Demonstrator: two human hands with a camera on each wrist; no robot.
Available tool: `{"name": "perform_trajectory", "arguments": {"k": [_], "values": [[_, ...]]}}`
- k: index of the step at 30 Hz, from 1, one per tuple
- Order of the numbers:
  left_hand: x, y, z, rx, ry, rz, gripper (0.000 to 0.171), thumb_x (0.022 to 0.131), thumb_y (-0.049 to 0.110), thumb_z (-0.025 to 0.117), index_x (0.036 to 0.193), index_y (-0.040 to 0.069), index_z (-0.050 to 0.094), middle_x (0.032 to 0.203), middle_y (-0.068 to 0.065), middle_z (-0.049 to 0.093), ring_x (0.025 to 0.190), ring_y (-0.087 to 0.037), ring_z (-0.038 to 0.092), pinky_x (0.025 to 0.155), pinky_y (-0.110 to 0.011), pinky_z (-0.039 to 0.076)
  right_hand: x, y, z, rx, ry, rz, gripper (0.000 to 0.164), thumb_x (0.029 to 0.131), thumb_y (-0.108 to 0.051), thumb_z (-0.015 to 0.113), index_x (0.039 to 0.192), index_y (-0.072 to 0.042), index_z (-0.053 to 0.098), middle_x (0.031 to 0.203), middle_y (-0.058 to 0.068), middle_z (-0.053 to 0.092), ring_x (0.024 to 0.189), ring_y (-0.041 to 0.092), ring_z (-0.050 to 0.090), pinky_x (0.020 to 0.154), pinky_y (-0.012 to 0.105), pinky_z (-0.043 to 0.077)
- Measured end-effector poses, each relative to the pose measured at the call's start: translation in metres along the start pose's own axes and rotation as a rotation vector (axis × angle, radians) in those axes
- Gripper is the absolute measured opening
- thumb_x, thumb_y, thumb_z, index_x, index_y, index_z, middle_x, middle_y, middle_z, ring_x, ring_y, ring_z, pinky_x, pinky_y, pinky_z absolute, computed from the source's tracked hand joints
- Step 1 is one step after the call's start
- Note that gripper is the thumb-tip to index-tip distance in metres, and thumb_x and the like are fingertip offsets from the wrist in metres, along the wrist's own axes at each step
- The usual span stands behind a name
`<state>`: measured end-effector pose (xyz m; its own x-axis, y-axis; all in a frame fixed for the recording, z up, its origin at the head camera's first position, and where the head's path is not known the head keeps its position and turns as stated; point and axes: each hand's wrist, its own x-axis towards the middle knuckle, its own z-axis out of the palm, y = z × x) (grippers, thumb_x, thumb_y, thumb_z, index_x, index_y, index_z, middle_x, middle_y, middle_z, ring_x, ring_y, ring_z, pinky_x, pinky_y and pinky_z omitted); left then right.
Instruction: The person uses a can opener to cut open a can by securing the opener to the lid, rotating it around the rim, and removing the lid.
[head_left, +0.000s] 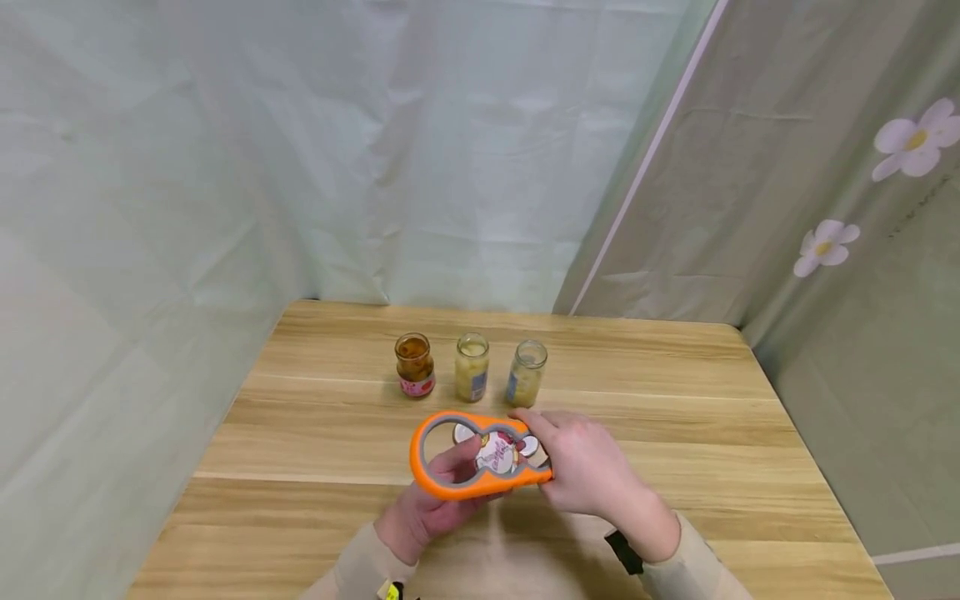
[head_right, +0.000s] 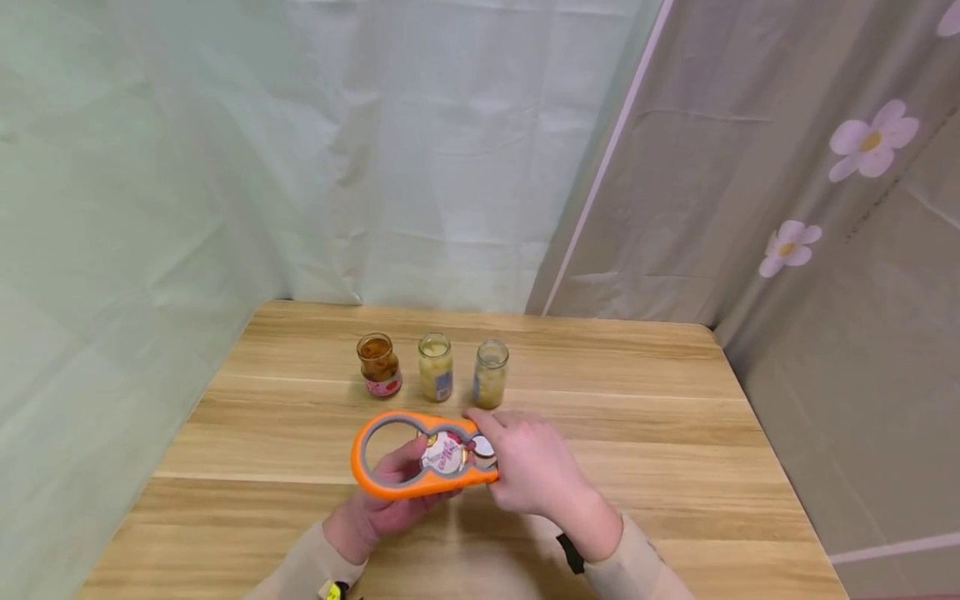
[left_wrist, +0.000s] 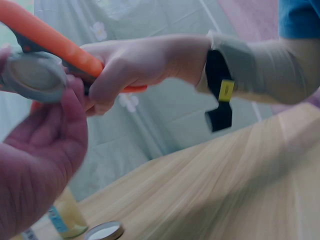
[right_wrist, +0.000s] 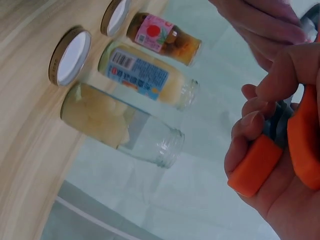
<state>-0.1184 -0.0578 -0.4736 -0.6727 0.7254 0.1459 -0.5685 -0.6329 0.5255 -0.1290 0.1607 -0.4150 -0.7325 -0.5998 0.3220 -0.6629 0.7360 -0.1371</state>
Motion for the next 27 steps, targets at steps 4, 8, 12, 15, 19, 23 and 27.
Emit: {"name": "perform_trajectory", "arguments": {"k": [4, 8, 12, 15, 19, 23, 27], "values": [[0.003, 0.002, -0.001, 0.064, 0.010, 0.002, 0.054, 0.105, 0.024, 0.044, 0.150, -0.005, 0.031, 0.140, -0.013, 0.053, 0.128, -0.029, 0.047, 0.108, -0.033, 0.040, -0.002, 0.003, 0.000, -0.024, 0.045, -0.008, 0.078, 0.054, -0.017, 0.071, 0.131, -0.019, 0.060, 0.086, -0.008, 0.064, 0.071, 0.011, 0.057, 0.056, 0.034, 0.052], [0.004, 0.002, -0.003, 0.088, 0.011, 0.003, 0.052, 0.105, 0.024, 0.044, 0.148, -0.004, 0.035, 0.138, -0.012, 0.055, 0.126, -0.028, 0.049, 0.108, -0.034, 0.040, -0.003, 0.005, 0.000, -0.008, 0.056, -0.011, 0.077, 0.054, -0.015, 0.069, 0.131, -0.019, 0.061, 0.084, -0.009, 0.062, 0.070, 0.010, 0.056, 0.056, 0.034, 0.052], [0.002, 0.002, -0.006, 0.079, 0.041, 0.002, 0.049, 0.104, 0.024, 0.046, 0.146, -0.002, 0.039, 0.138, -0.012, 0.056, 0.125, -0.027, 0.050, 0.106, -0.032, 0.042, -0.004, 0.005, 0.000, 0.003, 0.069, -0.009, 0.076, 0.055, -0.015, 0.070, 0.130, -0.018, 0.062, 0.082, -0.009, 0.061, 0.068, 0.010, 0.056, 0.056, 0.034, 0.051], [0.002, 0.003, -0.007, 0.093, 0.065, 0.013, 0.044, 0.105, 0.022, 0.045, 0.143, 0.001, 0.042, 0.137, -0.012, 0.057, 0.123, -0.026, 0.052, 0.103, -0.032, 0.045, -0.003, 0.005, 0.000, -0.001, 0.085, -0.005, 0.075, 0.055, -0.016, 0.070, 0.130, -0.018, 0.062, 0.078, -0.011, 0.058, 0.065, 0.009, 0.053, 0.053, 0.033, 0.050], [0.000, 0.005, -0.007, 0.112, 0.125, -0.006, 0.034, 0.103, 0.021, 0.050, 0.132, 0.004, 0.052, 0.123, -0.008, 0.066, 0.110, -0.021, 0.060, 0.094, -0.030, 0.051, -0.004, 0.007, -0.001, 0.007, 0.110, 0.005, 0.073, 0.056, -0.017, 0.070, 0.128, -0.019, 0.062, 0.073, -0.012, 0.051, 0.060, 0.007, 0.046, 0.050, 0.030, 0.045], [-0.002, 0.008, -0.005, 0.120, 0.218, -0.058, 0.028, 0.099, 0.019, 0.059, 0.123, 0.005, 0.055, 0.111, -0.006, 0.068, 0.099, -0.017, 0.063, 0.089, -0.029, 0.053, -0.007, 0.011, 0.001, 0.023, 0.132, 0.023, 0.070, 0.057, -0.015, 0.069, 0.126, -0.019, 0.063, 0.073, -0.013, 0.051, 0.059, 0.004, 0.044, 0.050, 0.027, 0.043], [-0.002, 0.011, -0.005, 0.179, 0.234, -0.050, 0.022, 0.099, 0.018, 0.058, 0.118, 0.006, 0.057, 0.111, -0.005, 0.066, 0.099, -0.018, 0.061, 0.091, -0.030, 0.050, -0.011, 0.016, 0.001, 0.027, 0.153, 0.053, 0.069, 0.056, -0.012, 0.067, 0.125, -0.021, 0.063, 0.072, -0.015, 0.050, 0.060, 0.005, 0.045, 0.049, 0.027, 0.043]]}}
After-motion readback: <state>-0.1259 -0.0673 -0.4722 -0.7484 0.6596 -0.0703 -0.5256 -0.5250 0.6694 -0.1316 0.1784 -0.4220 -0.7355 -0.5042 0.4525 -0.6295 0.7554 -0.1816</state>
